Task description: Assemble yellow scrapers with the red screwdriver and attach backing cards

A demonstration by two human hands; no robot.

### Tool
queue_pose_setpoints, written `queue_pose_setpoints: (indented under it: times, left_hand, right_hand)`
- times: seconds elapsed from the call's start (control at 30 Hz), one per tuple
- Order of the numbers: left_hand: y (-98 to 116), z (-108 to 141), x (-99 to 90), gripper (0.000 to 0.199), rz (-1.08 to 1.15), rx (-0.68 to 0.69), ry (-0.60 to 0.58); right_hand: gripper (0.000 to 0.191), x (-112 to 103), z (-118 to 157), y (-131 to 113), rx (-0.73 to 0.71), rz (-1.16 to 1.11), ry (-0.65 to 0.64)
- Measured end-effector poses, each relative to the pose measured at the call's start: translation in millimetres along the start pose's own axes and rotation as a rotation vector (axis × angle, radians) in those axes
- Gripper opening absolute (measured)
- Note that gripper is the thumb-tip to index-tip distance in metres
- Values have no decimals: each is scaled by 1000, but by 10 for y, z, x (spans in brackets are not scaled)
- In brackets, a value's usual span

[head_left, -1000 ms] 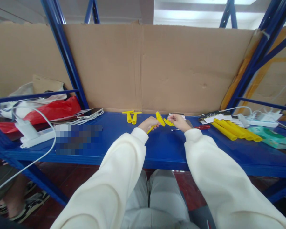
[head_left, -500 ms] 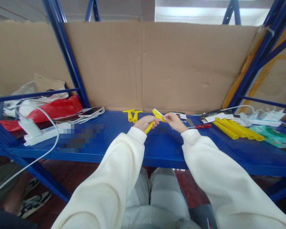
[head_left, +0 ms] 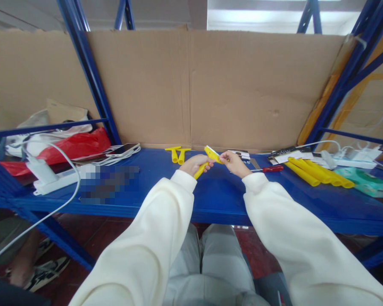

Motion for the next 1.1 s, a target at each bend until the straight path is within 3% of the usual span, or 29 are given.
queue_pose_setpoints:
  times: [0.4, 0.67, 1.1]
  left_hand:
    - [3, 46, 17, 21, 12, 17, 35]
    - [0, 47, 12, 21, 35, 10, 34]
    - [10, 48, 35, 20, -35, 24, 70]
  right_hand:
    - [9, 15, 11, 18, -85, 175, 2]
    - [13, -10, 35, -55, -230, 336, -51]
    - [17, 17, 66, -203, -224, 612, -114]
Point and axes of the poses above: each hand's wrist, its own z-axis away from the middle knuckle, its own x-axis out of the palm, y = z × x, the point moved 2 cm from there along -z, towards the middle knuckle, and after that the axes turned 8 degrees about -x, right-handed, at the moved point
